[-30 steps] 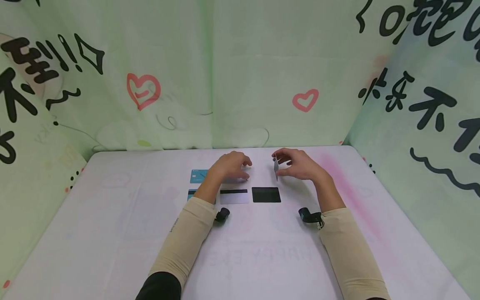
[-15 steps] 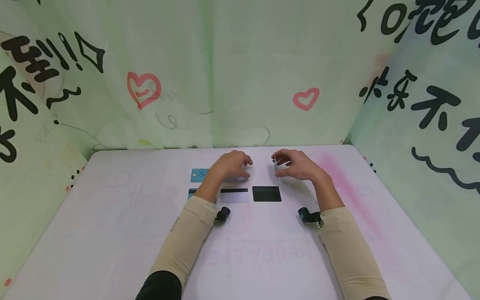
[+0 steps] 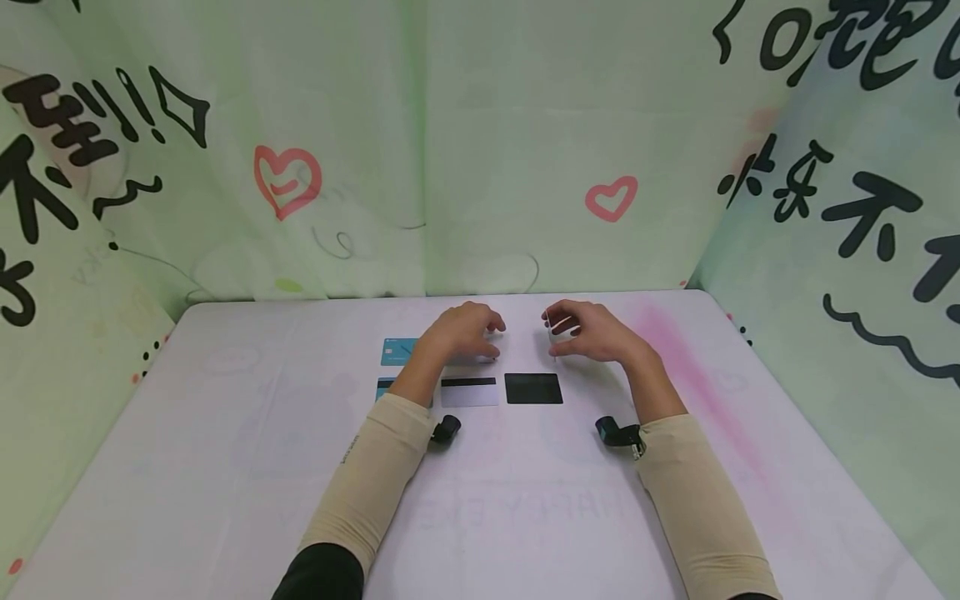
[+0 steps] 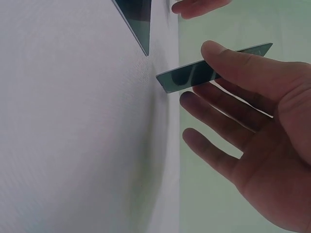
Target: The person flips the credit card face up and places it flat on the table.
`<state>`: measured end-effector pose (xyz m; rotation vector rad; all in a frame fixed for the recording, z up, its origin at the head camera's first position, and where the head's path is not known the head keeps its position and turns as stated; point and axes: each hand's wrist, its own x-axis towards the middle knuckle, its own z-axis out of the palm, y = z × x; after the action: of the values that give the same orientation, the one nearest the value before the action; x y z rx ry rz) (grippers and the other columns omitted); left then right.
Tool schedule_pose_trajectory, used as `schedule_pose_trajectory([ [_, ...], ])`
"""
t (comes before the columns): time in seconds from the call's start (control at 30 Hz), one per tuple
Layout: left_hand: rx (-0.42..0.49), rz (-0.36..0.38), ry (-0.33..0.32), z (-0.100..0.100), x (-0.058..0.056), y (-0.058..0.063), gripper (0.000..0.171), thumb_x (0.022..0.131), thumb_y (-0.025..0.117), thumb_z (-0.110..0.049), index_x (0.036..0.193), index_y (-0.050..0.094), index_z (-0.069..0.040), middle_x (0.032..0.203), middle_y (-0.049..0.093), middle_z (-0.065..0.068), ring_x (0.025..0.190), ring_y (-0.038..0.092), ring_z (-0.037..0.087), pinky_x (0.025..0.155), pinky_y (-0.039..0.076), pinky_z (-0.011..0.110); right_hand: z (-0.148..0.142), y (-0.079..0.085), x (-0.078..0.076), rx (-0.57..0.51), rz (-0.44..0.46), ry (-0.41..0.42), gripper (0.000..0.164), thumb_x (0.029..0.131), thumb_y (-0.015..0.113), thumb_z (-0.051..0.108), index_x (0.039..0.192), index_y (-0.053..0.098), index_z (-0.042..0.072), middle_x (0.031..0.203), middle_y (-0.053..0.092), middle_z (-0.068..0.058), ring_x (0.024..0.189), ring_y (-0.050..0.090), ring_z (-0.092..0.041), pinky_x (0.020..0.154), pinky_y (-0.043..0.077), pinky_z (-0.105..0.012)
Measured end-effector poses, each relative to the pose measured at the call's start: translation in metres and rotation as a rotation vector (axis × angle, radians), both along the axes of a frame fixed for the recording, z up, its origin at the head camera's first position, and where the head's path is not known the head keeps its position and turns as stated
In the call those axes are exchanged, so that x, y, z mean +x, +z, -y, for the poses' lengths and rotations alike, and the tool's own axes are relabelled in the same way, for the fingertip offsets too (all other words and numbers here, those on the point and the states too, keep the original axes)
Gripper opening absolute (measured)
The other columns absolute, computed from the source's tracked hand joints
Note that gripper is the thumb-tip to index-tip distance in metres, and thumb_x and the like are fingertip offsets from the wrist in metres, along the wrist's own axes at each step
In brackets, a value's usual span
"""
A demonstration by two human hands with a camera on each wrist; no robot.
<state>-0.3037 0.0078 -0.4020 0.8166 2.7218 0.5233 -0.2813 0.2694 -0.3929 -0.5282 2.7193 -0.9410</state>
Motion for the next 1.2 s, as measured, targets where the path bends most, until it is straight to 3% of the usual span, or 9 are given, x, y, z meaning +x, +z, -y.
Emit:
schedule_pose_trajectory([
  [1.2, 0.011, 0.008, -0.003, 0.0017, -0.0013, 0.0006, 0.046, 0.093, 0.078, -0.025, 0.137, 0.068, -0.014, 0.132, 0.070, 0.004, 0.122, 0.063, 0.023, 0.109, 0.048, 0.044, 0.0057, -0.0045, -0.0015, 0.010, 0.021, 0.016, 0.059, 0.085, 0.086, 0.011, 0.138, 0.060, 0.002, 0.129, 0.070, -0.015, 0.125, 0.064, -0.035, 0.108, 0.050, -0.052],
])
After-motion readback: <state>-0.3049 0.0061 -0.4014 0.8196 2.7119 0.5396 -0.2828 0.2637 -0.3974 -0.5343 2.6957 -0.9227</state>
